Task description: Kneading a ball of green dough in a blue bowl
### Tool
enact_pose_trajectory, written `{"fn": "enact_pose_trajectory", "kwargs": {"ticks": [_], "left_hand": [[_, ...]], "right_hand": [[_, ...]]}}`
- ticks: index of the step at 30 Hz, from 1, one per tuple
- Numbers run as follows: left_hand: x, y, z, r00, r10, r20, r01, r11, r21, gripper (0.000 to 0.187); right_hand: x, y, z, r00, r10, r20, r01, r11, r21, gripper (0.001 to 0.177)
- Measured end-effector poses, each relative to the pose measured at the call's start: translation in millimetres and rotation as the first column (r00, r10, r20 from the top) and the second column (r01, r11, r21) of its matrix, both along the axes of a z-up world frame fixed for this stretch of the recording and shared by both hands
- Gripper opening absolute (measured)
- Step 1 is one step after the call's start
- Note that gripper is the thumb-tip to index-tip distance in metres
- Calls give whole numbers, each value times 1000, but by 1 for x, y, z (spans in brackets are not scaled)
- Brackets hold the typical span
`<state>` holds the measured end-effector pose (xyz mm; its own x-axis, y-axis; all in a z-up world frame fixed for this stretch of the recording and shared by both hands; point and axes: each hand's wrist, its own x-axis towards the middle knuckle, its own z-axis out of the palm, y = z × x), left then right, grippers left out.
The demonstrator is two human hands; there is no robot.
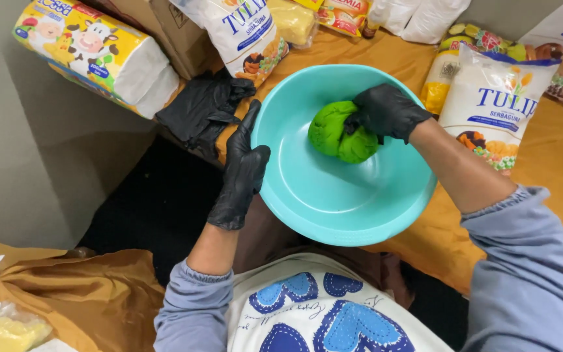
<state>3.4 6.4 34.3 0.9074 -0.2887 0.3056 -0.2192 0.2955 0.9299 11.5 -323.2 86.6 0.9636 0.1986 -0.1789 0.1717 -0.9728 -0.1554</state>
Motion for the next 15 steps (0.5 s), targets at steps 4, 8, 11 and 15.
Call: {"fn": "enact_pose_trajectory", "kwargs": {"ticks": [4, 8, 11, 15], "left_hand": [[-2, 1, -5, 1000, 23, -16, -23, 1000, 6, 82], [3, 7, 3, 995, 104, 13, -102, 938, 330, 81], [-1, 5, 62, 884, 25, 466, -385, 603, 698, 78], [26, -53, 56, 656, -304, 691, -559, 420, 715, 75]], "right_hand": [[-14, 11, 3, 1000, -5, -26, 8, 994, 108, 45], [-41, -19, 4, 988, 85, 128, -122, 940, 319, 45], [-52, -32, 5, 956, 145, 255, -250, 858, 449, 47], [-65, -19, 40, 780, -182, 598, -61, 930, 363, 18]]}}
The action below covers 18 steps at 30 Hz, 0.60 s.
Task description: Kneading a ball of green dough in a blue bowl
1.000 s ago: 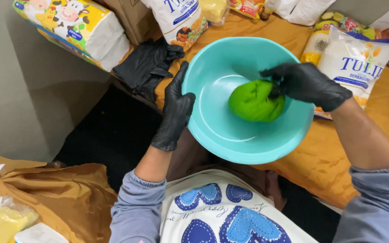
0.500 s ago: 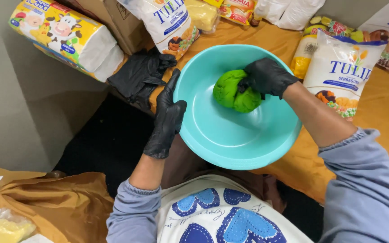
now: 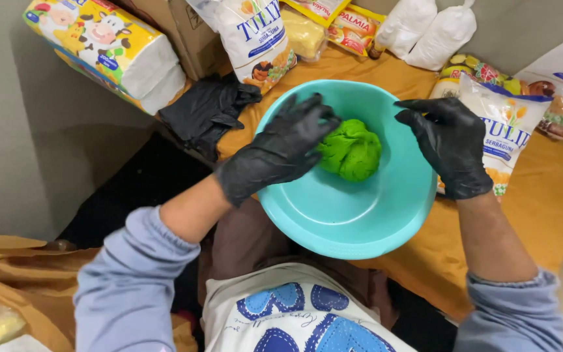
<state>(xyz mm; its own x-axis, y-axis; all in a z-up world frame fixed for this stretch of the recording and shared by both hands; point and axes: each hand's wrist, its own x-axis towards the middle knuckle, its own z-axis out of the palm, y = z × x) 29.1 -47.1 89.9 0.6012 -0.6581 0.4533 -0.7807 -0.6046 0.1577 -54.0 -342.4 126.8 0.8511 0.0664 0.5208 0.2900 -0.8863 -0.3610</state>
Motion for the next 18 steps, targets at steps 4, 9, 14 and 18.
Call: {"fn": "enact_pose_trajectory", "kwargs": {"ticks": [4, 9, 14, 18], "left_hand": [[-2, -68, -11, 817, -521, 248, 451, 844, 290, 59], [21, -124, -45, 784, -454, 424, 377, 890, 255, 46], [33, -145, -75, 883, -332, 333, 271, 938, 216, 71], [55, -132, -57, 928, -265, -262, 236, 962, -136, 77]], "right_hand": [[3, -14, -9, 912, -152, -381, 236, 954, 186, 66], [4, -1, -2, 657, -322, -682, 530, 841, 114, 62], [0, 11, 14, 714, -232, -660, 495, 835, 242, 57], [-3, -3, -1, 752, -172, -636, 468, 819, 333, 51]]}}
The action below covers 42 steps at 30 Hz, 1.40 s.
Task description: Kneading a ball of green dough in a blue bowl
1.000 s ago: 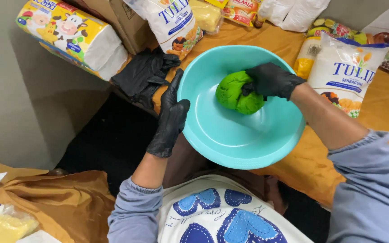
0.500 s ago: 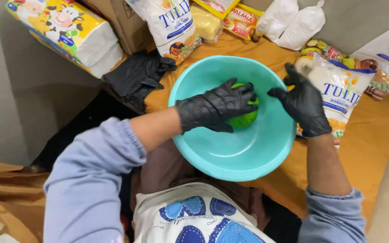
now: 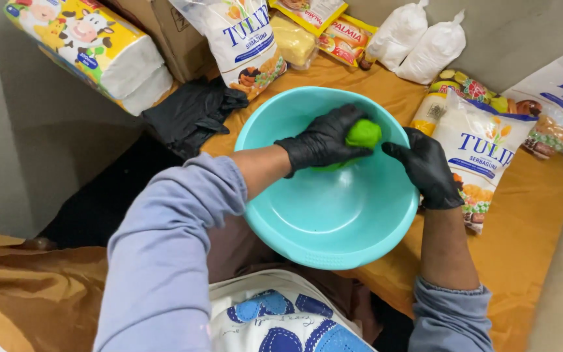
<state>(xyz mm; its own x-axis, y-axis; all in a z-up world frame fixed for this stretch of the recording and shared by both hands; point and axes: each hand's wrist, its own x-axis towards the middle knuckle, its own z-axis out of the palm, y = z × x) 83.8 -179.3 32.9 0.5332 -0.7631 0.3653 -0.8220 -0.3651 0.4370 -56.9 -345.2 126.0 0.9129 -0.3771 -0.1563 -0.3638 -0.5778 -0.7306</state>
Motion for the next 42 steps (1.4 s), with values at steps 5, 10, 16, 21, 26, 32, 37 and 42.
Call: {"fn": "enact_pose_trajectory", "kwargs": {"ticks": [5, 10, 16, 21, 26, 32, 37, 42], "left_hand": [[8, 91, 67, 976, 118, -182, -126, 991, -33, 81], [-2, 124, 76, 894, -123, 432, -16, 952, 305, 102], [-12, 106, 88, 907, -360, 220, 284, 906, 313, 55], [-19, 79, 73, 909, -233, 346, 141, 952, 272, 44], [-30, 60, 59, 864, -19, 503, -80, 981, 175, 32], [14, 64, 24, 950, -64, 307, 94, 992, -85, 65], [8, 95, 43, 896, -247, 368, 320, 935, -151, 52], [-30, 109, 81, 617, -331, 714, 290, 939, 184, 28]], "right_hand": [[-8, 6, 5, 992, 72, 104, -74, 997, 10, 48], [-11, 18, 14, 987, 79, 139, -90, 993, 72, 49], [-11, 22, 20, 989, 58, 139, -78, 987, 144, 50], [-4, 8, 15, 990, 105, 89, -112, 990, 81, 45], [-13, 22, 22, 989, 93, 117, -108, 985, 133, 43], [-10, 9, 9, 989, 75, 130, -93, 987, 134, 43], [-16, 33, 22, 991, 62, 115, -83, 978, 191, 45], [-12, 18, 9, 992, 52, 111, -70, 983, 167, 48]]}}
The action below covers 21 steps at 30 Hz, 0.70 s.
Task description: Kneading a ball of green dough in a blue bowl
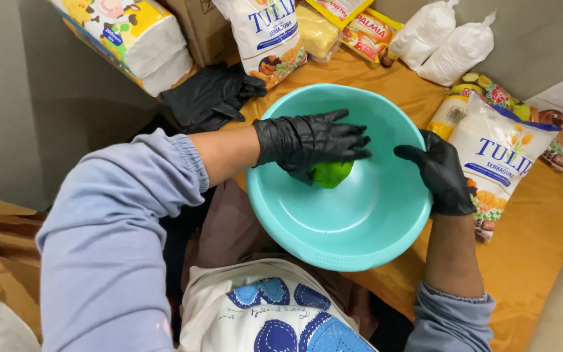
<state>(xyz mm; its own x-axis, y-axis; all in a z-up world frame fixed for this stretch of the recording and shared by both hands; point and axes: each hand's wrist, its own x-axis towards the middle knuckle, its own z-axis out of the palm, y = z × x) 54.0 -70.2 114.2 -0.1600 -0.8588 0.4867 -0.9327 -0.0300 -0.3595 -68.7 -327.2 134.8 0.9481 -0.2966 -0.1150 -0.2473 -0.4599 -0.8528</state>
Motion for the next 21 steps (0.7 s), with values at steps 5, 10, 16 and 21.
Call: {"fn": "enact_pose_trajectory", "kwargs": {"ticks": [5, 10, 16, 21], "left_hand": [[9, -57, -62, 969, -224, -106, 237, 962, 138, 54], [7, -76, -73, 952, -277, -132, 273, 961, -50, 27], [35, -100, -111, 856, -49, -515, 1, 996, -92, 73], [48, -59, -43, 301, -124, -945, -353, 907, -231, 70]], "right_hand": [[-5, 13, 13, 997, 32, 63, -36, 997, 75, 40], [0, 6, 12, 996, 76, 51, -77, 997, 1, 41], [0, -1, 2, 998, 54, 30, -56, 997, 51, 38], [-2, 5, 9, 999, 30, 39, -35, 992, 121, 39]]}}
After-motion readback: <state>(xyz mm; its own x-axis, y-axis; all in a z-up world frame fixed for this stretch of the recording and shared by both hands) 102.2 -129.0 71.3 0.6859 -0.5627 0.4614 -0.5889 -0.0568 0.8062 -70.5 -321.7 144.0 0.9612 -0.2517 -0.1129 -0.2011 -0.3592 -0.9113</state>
